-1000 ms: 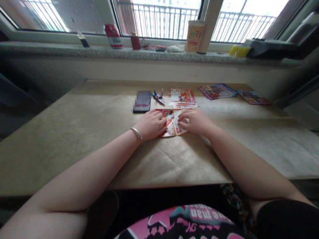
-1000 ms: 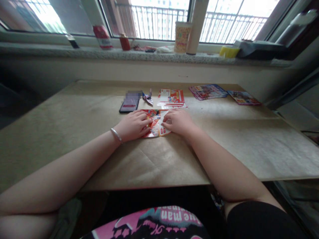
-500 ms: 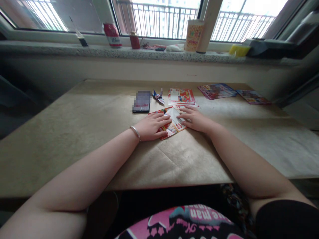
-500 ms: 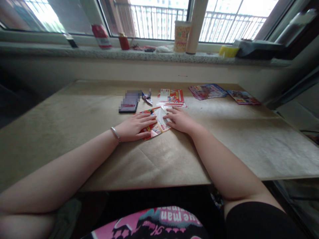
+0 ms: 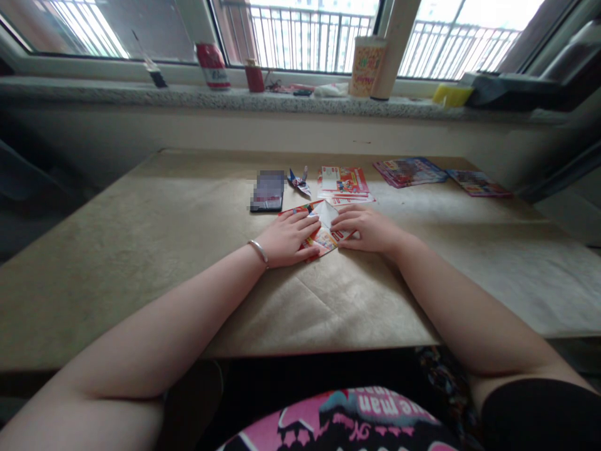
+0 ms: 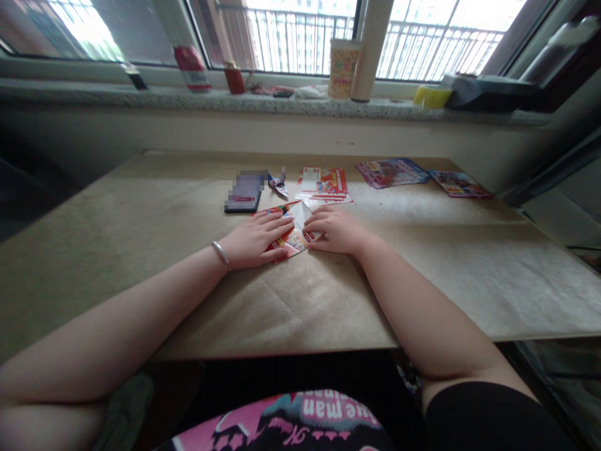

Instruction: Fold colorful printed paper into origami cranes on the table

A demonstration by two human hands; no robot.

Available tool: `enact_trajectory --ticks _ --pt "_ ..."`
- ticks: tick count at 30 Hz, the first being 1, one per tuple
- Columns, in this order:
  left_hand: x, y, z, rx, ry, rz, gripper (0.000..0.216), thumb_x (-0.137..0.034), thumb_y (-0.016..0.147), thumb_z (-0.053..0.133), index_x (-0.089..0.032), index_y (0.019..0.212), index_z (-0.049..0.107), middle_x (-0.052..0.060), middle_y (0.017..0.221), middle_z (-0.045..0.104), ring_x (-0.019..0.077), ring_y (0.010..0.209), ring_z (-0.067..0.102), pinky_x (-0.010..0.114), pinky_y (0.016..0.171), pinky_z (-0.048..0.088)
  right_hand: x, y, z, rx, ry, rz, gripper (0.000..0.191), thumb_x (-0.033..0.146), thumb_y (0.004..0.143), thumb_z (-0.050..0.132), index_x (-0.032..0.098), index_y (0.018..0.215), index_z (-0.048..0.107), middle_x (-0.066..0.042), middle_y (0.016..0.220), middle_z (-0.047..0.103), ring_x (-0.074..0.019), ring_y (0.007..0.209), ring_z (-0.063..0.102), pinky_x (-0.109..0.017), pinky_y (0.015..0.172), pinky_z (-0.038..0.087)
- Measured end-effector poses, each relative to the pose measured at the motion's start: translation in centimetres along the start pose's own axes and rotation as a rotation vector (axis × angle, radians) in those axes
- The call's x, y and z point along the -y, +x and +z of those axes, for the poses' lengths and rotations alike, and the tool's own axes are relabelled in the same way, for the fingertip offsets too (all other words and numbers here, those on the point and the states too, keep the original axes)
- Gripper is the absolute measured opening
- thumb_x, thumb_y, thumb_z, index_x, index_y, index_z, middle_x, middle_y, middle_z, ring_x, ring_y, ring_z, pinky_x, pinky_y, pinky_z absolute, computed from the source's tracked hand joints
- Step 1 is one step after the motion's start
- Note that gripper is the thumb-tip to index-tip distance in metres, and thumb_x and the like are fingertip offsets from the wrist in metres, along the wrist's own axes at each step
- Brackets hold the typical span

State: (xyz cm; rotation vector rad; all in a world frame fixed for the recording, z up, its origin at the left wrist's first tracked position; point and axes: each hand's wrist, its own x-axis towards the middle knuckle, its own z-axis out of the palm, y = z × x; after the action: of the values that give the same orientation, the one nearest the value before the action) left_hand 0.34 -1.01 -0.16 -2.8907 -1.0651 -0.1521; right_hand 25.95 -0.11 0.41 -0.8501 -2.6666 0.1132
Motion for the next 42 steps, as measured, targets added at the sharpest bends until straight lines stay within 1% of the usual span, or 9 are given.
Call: enact_trajectory --ticks 5,13,19,22,25,28,32,36,42 --pt "0.5 0.0 0.0 0.000 -0.046 0.032 0.062 -0.059 0.093 0.038 -0.020 0.141 0.045 0.007 0.151 0.040 0.0277 0.139 0.034 0.043 0.116 0.024 0.3 -0.1 -0.9 0.051 -0.063 0.015 0.032 0.025 0.077 0.062 0.027 0.107 0.074 -0.001 0.115 0.071 -0.0236 0.114 0.058 -0.039 0.103 0.043" --pt "1.3 0.0 -0.6 0.057 -0.096 0.057 0.059 -0.053 0.095 0.038 -0.017 0.141 0.045 0.009 0.152 0.038 0.0254 0.140 0.035 0.040 0.117 0.023 0.6 0.1 -1.6 0.104 -0.091 0.048 0.026 0.021 0.081 0.054 0.026 0.091 0.077 -0.001 0.097 0.076 -0.0203 0.093 0.065 -0.034 0.089 0.047" --pt "2.2 -0.3 -1.2 0.058 -0.104 0.041 0.058 -0.055 0.093 0.044 -0.015 0.133 0.054 0.012 0.143 0.050 0.0228 0.133 0.044 0.035 0.112 0.033 0.3 -0.2 -1.9 0.180 -0.224 0.187 0.022 0.021 0.079 0.054 0.023 0.084 0.076 -0.004 0.092 0.075 -0.0198 0.083 0.066 -0.030 0.073 0.045" --pt "2.3 -0.3 -1.2 0.013 -0.086 0.033 0.050 -0.052 0.090 0.049 -0.016 0.123 0.062 0.012 0.131 0.059 0.0234 0.121 0.055 0.034 0.104 0.042 0.4 -0.3 -1.9 0.180 -0.256 0.250 0.018 0.022 0.077 0.056 0.022 0.081 0.074 -0.004 0.088 0.073 -0.0196 0.079 0.065 -0.029 0.067 0.043" --pt "2.3 -0.1 -1.0 -0.064 -0.035 -0.052 0.037 -0.042 0.093 0.044 -0.017 0.103 0.069 0.010 0.105 0.069 0.0225 0.097 0.063 0.035 0.089 0.050 0.4 -0.3 -1.8 0.146 -0.236 0.313 0.014 0.023 0.075 0.057 0.022 0.078 0.071 -0.003 0.086 0.072 -0.0196 0.078 0.064 -0.029 0.065 0.041" --pt "2.4 0.1 -0.5 -0.145 0.003 -0.174 0.035 -0.038 0.093 0.042 -0.016 0.088 0.068 0.010 0.088 0.068 0.0219 0.083 0.064 0.034 0.078 0.051 0.1 -0.4 -1.6 0.115 -0.183 0.413 0.011 0.023 0.075 0.056 0.022 0.075 0.067 -0.003 0.082 0.071 -0.0188 0.073 0.062 -0.029 0.062 0.040" --pt "2.7 0.3 0.2 -0.260 -0.088 -0.345 0.024 -0.037 0.090 0.049 -0.017 0.091 0.061 0.007 0.080 0.067 0.0197 0.075 0.062 0.032 0.069 0.050 -0.4 -0.3 -0.9 0.052 -0.105 0.515 0.012 0.027 0.080 0.055 0.022 0.073 0.062 -0.004 0.077 0.069 -0.0172 0.068 0.059 -0.028 0.059 0.038" --pt "2.8 0.5 0.8 -0.332 -0.210 -0.401 0.026 -0.036 0.090 0.053 -0.018 0.108 0.055 0.005 0.085 0.065 0.0174 0.074 0.061 0.031 0.069 0.051 -0.4 0.0 0.0 -0.010 -0.105 0.597 0.026 0.042 0.087 0.053 0.022 0.072 0.059 -0.005 0.079 0.068 -0.0172 0.070 0.058 -0.029 0.058 0.037" --pt "2.8 0.9 0.9 -0.304 -0.122 -0.353 0.030 -0.026 0.088 0.054 -0.020 0.118 0.058 0.010 0.114 0.054 0.0207 0.098 0.059 0.037 0.091 0.050 -0.4 0.5 1.0 -0.053 -0.066 0.723 0.031 0.052 0.082 0.058 0.022 0.081 0.063 -0.005 0.080 0.069 -0.0173 0.068 0.058 -0.028 0.055 0.035"
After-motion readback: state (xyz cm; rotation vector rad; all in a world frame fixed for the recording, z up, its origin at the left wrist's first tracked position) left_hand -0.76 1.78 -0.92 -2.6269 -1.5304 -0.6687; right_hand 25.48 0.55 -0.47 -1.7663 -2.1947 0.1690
